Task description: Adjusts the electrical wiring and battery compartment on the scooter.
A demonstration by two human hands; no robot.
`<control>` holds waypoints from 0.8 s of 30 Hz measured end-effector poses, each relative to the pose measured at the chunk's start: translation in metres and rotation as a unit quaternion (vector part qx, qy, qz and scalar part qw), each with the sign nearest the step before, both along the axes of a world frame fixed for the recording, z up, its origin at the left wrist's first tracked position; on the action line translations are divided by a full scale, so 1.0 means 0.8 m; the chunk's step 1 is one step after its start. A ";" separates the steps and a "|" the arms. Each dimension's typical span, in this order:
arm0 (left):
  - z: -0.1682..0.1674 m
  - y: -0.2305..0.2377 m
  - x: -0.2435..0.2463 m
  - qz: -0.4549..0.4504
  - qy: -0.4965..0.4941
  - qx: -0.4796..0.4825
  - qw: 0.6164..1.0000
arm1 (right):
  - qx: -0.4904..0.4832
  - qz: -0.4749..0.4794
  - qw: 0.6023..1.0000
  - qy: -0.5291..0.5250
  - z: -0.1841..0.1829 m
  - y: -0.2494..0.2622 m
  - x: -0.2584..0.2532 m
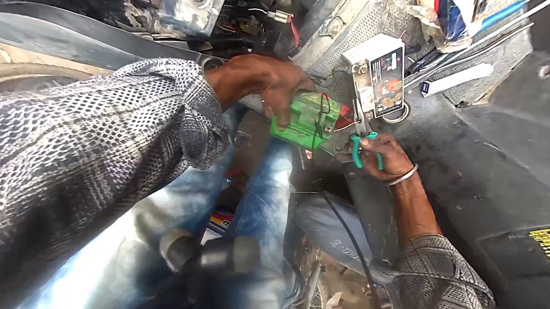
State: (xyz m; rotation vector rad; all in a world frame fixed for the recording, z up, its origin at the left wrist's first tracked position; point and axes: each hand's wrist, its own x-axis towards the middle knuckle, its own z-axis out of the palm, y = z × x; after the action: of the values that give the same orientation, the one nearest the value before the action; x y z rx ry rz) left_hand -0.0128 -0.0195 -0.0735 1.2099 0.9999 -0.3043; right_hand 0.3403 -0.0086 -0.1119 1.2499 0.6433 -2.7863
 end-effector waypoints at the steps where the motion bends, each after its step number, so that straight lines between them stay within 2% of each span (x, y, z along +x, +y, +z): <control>1: -0.001 0.000 -0.001 -0.004 -0.002 0.007 1.000 | 0.011 0.002 1.000 -0.003 0.001 -0.001 -0.001; 5: 0.002 0.001 0.000 -0.010 -0.008 0.007 1.000 | 0.049 0.030 0.998 -0.038 0.013 0.003 -0.003; 12: 0.000 0.000 0.000 0.008 -0.012 -0.006 1.000 | -0.011 0.016 0.999 -0.028 0.016 -0.001 -0.005; 16: -0.001 0.000 0.000 -0.001 -0.015 0.002 1.000 | 0.114 0.047 0.988 -0.095 0.026 -0.007 -0.009; 19: -0.002 0.001 0.002 0.000 -0.015 -0.003 1.000 | 0.228 0.128 0.947 -0.186 0.028 -0.004 -0.017; 22: -0.002 0.002 -0.001 -0.015 -0.011 0.001 1.000 | 0.325 0.269 0.875 -0.236 0.035 0.006 -0.032; 24: 0.001 -0.002 0.002 -0.050 -0.016 0.016 0.999 | 0.375 0.318 0.830 -0.263 0.043 -0.002 -0.041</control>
State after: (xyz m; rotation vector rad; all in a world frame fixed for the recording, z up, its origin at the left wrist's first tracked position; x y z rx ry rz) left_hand -0.0111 -0.0210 -0.0731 1.2922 0.9222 -0.3471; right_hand 0.3078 -0.0105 -0.0777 1.4159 1.7652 -1.5559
